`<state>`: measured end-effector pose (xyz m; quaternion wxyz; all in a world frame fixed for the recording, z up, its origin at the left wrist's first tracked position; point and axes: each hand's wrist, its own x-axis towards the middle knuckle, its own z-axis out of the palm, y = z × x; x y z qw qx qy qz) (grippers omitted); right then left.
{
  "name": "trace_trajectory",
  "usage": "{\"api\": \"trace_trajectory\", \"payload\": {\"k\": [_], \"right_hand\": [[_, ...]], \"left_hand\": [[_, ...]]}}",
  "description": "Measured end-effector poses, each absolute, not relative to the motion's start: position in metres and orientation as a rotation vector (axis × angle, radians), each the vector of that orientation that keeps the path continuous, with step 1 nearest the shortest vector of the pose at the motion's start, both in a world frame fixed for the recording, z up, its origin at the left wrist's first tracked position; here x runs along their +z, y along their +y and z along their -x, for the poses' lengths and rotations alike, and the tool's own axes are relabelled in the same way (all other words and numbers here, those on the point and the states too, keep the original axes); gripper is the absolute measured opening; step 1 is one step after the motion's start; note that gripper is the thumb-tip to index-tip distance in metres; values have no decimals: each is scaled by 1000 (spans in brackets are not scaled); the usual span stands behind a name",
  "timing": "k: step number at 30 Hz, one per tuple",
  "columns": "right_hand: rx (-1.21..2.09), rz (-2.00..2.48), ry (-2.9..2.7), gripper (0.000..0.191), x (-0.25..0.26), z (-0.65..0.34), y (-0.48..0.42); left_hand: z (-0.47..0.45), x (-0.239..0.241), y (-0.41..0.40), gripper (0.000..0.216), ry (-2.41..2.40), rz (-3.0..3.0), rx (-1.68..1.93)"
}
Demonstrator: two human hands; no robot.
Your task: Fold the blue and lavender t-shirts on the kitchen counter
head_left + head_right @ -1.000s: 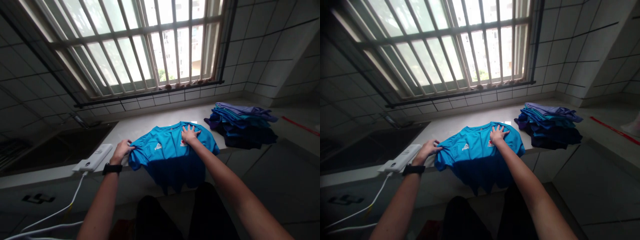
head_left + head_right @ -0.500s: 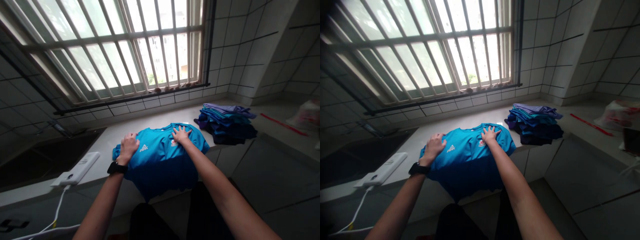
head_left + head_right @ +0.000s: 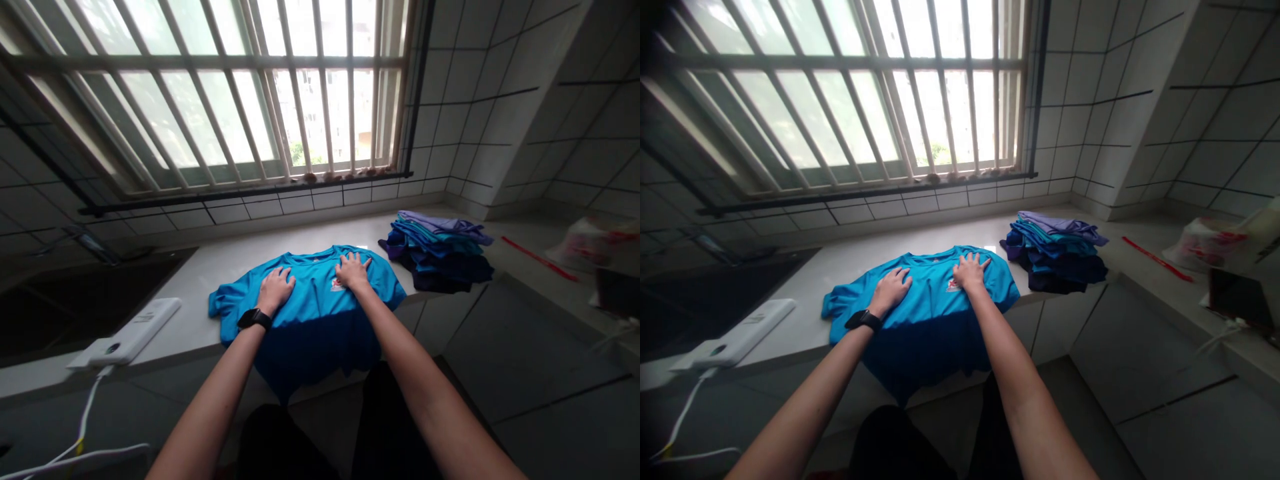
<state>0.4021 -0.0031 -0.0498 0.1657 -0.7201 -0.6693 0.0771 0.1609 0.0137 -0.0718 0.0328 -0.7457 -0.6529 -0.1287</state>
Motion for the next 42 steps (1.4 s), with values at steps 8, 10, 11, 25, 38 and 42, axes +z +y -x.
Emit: {"api": "trace_trajectory", "payload": {"k": [8, 10, 11, 25, 38, 42], "right_hand": [[172, 2046, -1903, 49, -49, -402, -6], [162, 2048, -1896, 47, -50, -402, -6], [158, 2047, -1893, 47, -50, -401, -7], [178, 2025, -1909, 43, -53, -402, -3], [187, 2012, -1917, 43, -53, -404, -2], [192, 2020, -1920, 43, -52, -404, -3]], "left_hand": [[-164, -71, 11, 46, -1999, 2270, -387], [-165, -70, 10, 46, -2006, 2265, -388], [-166, -69, 9, 46, -2008, 2264, -389], [-166, -71, 9, 48, -2011, 2258, -513], [-166, -69, 8, 44, -2017, 2261, -511], [-166, -69, 8, 44, -2015, 2271, -513]]}}
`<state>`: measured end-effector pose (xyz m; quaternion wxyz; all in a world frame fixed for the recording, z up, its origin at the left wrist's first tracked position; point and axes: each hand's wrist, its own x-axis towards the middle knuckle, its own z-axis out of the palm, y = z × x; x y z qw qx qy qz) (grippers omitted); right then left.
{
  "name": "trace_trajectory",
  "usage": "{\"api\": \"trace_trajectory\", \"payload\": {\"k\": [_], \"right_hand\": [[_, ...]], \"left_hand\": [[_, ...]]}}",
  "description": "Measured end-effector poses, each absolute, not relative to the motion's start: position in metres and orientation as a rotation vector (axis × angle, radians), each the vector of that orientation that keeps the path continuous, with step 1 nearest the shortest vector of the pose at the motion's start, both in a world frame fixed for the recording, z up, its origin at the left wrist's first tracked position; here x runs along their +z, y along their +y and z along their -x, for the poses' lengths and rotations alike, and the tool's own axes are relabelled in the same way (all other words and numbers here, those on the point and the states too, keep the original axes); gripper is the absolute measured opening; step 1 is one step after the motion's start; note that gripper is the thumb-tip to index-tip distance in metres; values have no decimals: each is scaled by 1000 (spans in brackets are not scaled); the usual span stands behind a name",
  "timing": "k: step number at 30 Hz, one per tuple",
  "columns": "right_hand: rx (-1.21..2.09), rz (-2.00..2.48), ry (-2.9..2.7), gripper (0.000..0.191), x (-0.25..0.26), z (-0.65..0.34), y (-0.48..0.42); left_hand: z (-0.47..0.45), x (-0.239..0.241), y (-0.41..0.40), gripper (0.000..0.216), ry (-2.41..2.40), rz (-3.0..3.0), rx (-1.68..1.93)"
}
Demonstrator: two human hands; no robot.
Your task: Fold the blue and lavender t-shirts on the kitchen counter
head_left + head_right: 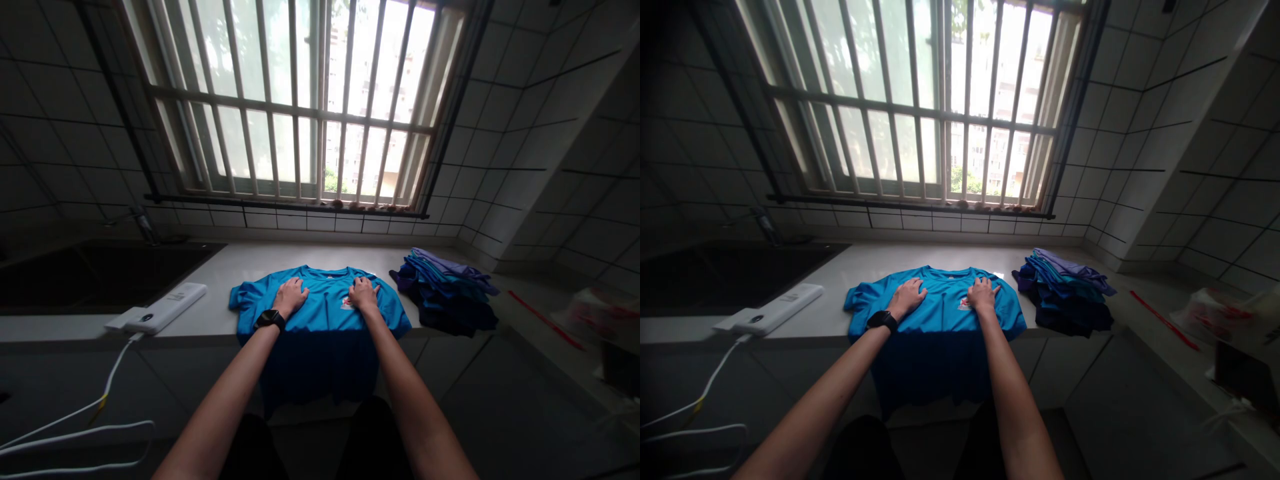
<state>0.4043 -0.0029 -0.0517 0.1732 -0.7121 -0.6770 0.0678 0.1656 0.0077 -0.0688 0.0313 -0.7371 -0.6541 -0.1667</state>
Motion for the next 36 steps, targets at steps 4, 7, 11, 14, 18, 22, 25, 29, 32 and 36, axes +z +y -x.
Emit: {"api": "trace_trajectory", "payload": {"k": [4, 7, 11, 14, 18, 22, 25, 29, 32, 36], "right_hand": [[192, 2019, -1918, 43, -51, -404, -3], [192, 2014, -1915, 43, -51, -405, -4], [187, 2014, -1914, 42, -51, -404, -4], [181, 2020, -1909, 42, -51, -404, -4], [187, 2021, -1898, 41, -50, -404, -6], [194, 2018, -1902, 42, -49, -403, -6], [184, 2018, -1908, 42, -49, -404, -6], [177, 2014, -1908, 42, -51, -404, -5], [177, 2006, -1910, 43, -52, -405, -3], [177, 2002, -1910, 43, -53, -405, -2]], "left_hand": [[-166, -68, 7, 42, -2015, 2267, -527], [-167, -68, 6, 43, -2027, 2266, -532], [-166, -69, 7, 43, -2021, 2269, -553], [-166, -69, 7, 42, -2038, 2266, -533], [-167, -68, 7, 42, -2049, 2263, -508], [-167, -69, 7, 42, -2034, 2250, -493], [-167, -70, 8, 43, -2017, 2240, -485], [-166, -73, 9, 44, -2008, 2235, -487], [-166, -74, 10, 44, -2001, 2241, -520], [-165, -74, 11, 43, -2002, 2251, -551]]}}
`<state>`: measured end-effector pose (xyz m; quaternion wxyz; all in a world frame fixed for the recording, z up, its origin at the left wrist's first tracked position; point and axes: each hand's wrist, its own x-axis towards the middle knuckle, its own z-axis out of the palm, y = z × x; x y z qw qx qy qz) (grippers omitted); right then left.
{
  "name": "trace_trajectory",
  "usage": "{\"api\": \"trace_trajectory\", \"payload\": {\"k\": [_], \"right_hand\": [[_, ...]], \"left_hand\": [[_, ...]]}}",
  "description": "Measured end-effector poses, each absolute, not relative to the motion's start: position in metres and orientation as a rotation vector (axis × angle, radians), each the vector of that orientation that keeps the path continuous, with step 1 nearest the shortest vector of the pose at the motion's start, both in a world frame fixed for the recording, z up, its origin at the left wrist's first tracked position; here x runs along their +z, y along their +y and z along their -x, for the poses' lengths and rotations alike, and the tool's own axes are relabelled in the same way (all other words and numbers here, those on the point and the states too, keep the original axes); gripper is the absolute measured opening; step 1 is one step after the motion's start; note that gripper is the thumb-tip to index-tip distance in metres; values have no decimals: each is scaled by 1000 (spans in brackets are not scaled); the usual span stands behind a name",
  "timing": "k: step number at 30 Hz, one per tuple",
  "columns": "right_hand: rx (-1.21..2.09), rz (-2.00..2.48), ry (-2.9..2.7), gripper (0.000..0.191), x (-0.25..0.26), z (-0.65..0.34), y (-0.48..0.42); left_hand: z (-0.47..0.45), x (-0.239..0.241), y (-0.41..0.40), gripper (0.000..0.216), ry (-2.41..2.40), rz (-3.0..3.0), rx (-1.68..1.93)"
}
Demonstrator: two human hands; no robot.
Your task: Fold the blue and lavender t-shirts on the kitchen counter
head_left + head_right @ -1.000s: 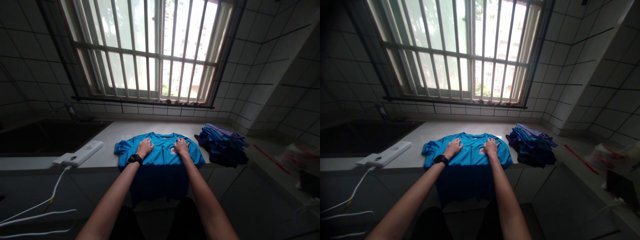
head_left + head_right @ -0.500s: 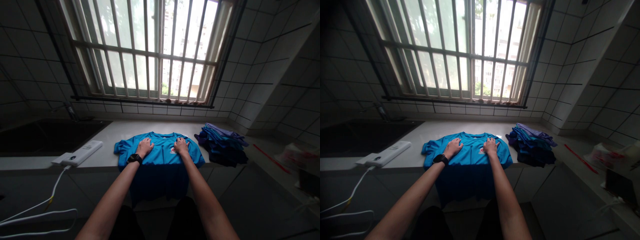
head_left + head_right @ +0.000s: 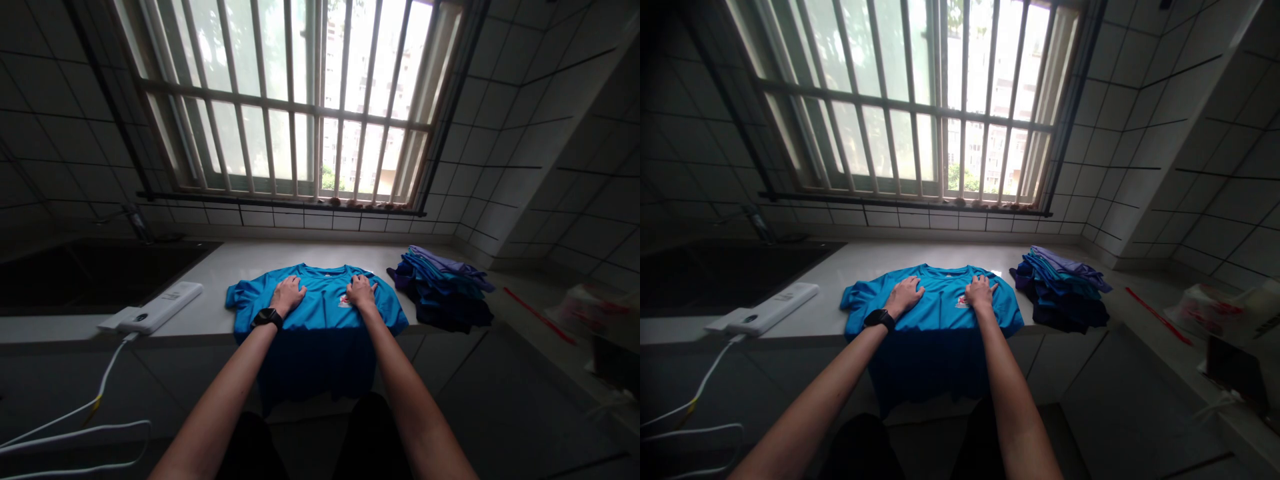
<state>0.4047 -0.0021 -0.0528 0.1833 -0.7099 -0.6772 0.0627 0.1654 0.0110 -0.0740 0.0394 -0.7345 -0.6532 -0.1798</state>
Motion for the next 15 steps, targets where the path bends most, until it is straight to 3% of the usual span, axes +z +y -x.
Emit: {"api": "trace_trajectory", "payload": {"k": [15], "right_hand": [[164, 2029, -1913, 42, -49, -403, -6]], "left_hand": [[-166, -73, 10, 44, -2006, 2234, -486]]}}
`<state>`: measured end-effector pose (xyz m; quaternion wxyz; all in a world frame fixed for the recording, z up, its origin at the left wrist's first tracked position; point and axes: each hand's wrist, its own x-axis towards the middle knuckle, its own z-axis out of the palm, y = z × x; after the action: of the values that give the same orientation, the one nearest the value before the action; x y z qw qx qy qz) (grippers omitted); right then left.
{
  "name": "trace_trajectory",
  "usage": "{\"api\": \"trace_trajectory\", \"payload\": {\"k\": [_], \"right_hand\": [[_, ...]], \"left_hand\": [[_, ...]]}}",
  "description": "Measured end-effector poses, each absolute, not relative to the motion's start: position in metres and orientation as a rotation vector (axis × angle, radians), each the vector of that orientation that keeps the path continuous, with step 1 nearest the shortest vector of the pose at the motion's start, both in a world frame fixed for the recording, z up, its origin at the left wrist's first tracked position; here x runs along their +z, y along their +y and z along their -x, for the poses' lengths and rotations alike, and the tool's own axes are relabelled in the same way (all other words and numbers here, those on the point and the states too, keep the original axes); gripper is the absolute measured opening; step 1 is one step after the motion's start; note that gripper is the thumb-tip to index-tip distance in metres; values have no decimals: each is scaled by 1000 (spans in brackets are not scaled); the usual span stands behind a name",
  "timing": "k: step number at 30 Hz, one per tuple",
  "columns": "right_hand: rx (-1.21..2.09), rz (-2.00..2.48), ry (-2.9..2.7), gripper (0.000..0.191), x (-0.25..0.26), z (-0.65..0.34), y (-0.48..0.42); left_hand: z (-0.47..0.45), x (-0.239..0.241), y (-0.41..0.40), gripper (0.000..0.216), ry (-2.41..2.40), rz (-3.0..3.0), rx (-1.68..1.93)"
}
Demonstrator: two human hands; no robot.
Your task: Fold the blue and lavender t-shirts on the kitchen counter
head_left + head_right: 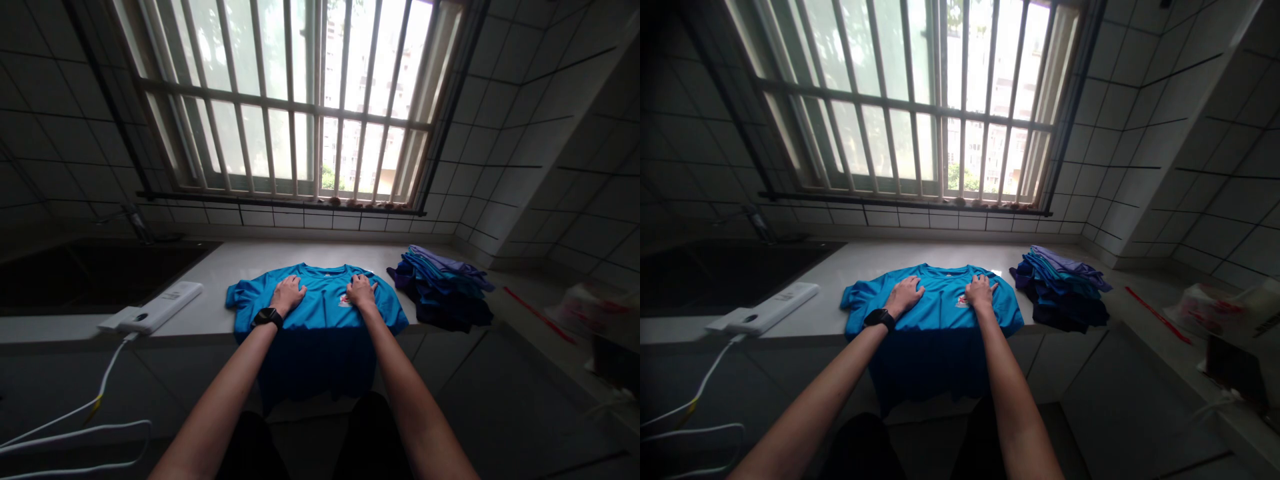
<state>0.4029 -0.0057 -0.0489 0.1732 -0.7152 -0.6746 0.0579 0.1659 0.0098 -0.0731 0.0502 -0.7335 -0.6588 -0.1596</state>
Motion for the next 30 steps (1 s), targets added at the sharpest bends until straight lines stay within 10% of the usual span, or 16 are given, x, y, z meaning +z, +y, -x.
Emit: {"api": "trace_trajectory", "payload": {"k": [30], "right_hand": [[221, 1986, -1896, 39, -47, -405, -7]], "left_hand": [[-165, -71, 9, 44, -1998, 2266, -492]]}}
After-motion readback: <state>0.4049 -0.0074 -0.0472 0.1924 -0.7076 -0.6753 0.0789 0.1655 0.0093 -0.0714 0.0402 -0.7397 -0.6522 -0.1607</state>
